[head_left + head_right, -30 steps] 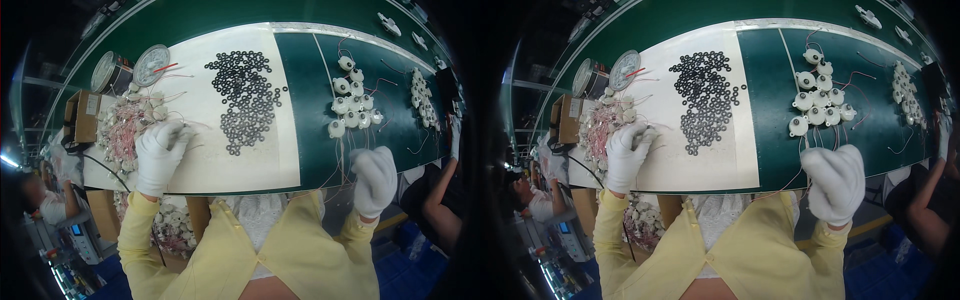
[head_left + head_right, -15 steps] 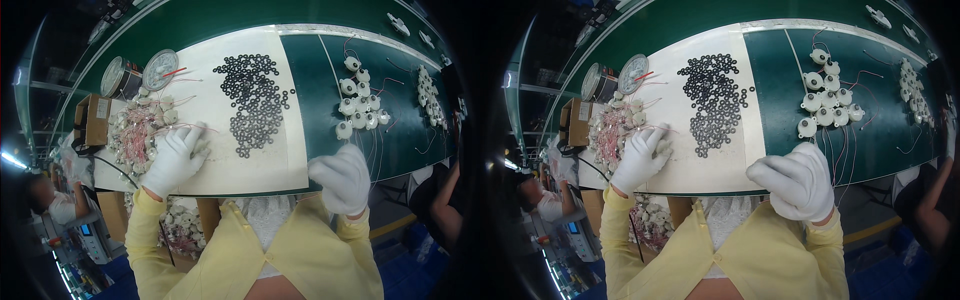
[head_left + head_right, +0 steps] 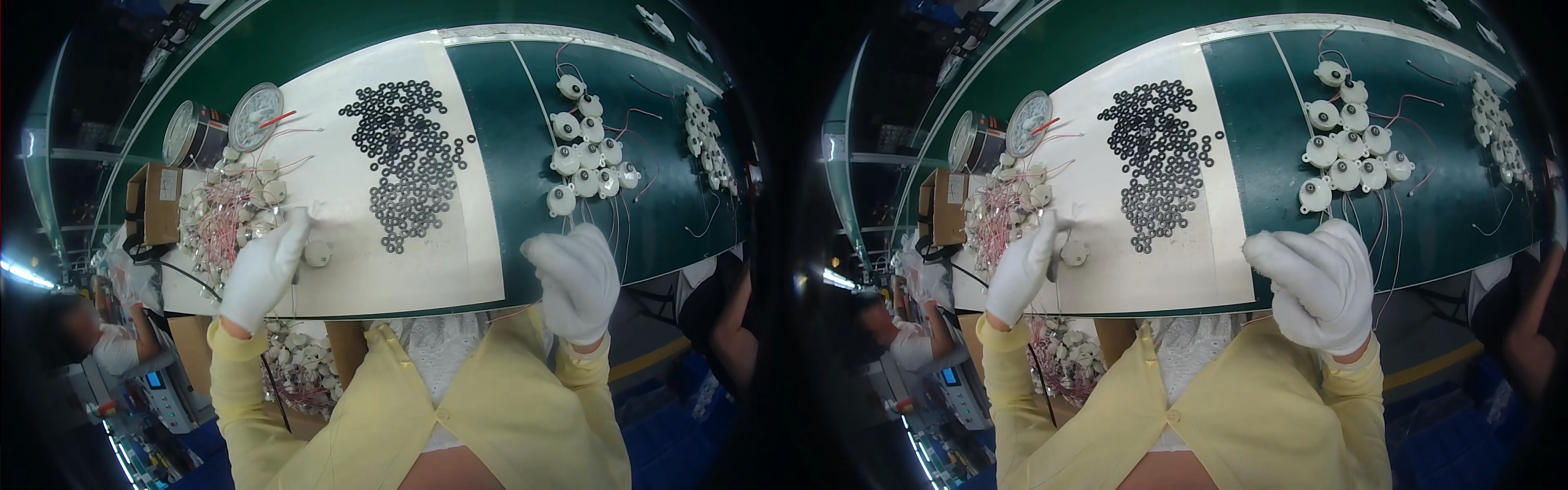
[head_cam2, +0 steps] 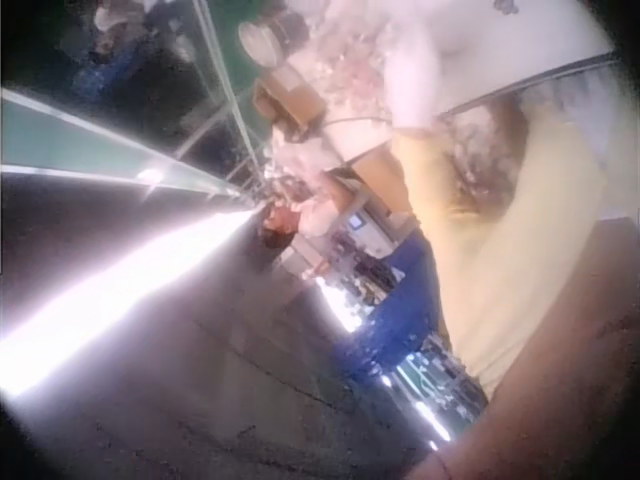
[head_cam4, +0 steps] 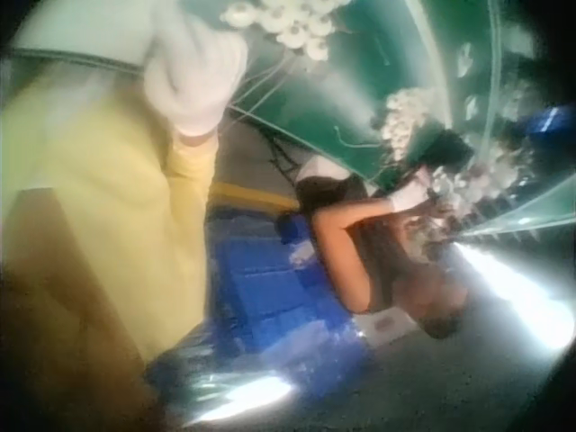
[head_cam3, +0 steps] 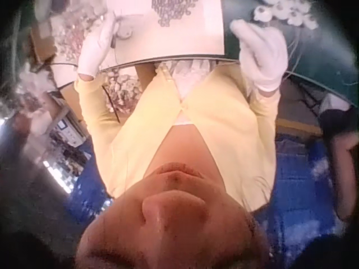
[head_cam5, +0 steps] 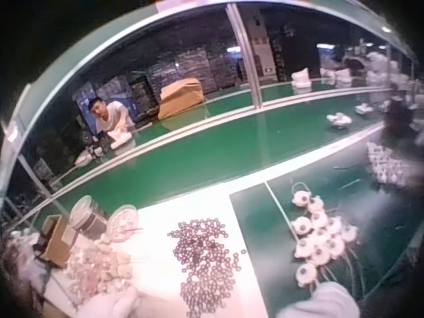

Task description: The person assembles small white electronic components by inserting black washers into their centers. They handle the components one at a time, picking them up from a pile, inserting a washer, and placing them on the table. The person also uses a small brush to apply a substance to the components.

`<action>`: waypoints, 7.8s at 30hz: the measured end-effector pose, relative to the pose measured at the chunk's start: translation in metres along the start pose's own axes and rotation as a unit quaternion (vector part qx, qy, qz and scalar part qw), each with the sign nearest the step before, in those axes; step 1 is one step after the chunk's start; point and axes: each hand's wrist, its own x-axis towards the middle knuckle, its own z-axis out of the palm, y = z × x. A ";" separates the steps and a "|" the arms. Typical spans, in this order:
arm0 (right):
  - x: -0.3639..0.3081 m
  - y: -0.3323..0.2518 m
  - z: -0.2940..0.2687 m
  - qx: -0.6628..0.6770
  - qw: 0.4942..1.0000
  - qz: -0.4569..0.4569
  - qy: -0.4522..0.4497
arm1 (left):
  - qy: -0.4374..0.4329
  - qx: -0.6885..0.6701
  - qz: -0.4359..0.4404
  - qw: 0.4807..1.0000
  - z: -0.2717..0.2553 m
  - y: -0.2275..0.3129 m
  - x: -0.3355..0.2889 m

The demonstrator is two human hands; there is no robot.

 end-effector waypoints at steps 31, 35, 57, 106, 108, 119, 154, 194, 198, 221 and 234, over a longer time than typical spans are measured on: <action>-0.007 0.004 0.009 0.005 1.000 -0.021 0.001 | 0.126 -0.101 0.390 0.906 0.075 -0.043 0.021; -0.006 0.005 0.013 0.006 1.000 -0.020 -0.006 | 0.212 0.069 0.482 0.847 0.074 -0.017 0.030; -0.011 0.018 0.010 0.041 0.999 0.020 -0.009 | -0.114 -0.054 0.112 0.986 -0.011 0.052 -0.045; -0.009 0.015 0.008 0.047 0.998 0.022 -0.028 | 0.204 0.171 0.416 0.869 0.071 -0.026 0.030; -0.005 0.013 0.010 0.031 0.999 0.006 -0.028 | 0.126 -0.169 0.121 0.970 0.054 0.001 0.011; 0.043 -0.048 0.054 0.183 0.979 0.018 -0.090 | -0.127 -0.278 0.171 0.937 0.039 0.056 -0.060; -0.014 0.044 -0.057 -0.169 0.966 0.189 -0.043 | 0.043 0.060 0.575 0.815 0.130 0.274 0.157; 0.233 -0.004 0.153 -0.206 0.940 -0.060 -0.264 | 0.362 -0.096 0.287 0.882 0.091 -0.042 -0.022; 0.253 0.003 0.243 -0.275 0.880 -0.023 -0.387 | 0.372 -0.092 0.297 0.875 0.095 -0.041 -0.017; 0.294 -0.016 0.297 0.164 0.947 0.166 -0.219 | 0.403 -0.140 0.304 0.852 0.098 -0.051 -0.015; 0.282 0.018 0.300 0.141 0.947 0.183 -0.225 | 0.400 -0.126 0.300 0.857 0.098 -0.051 -0.017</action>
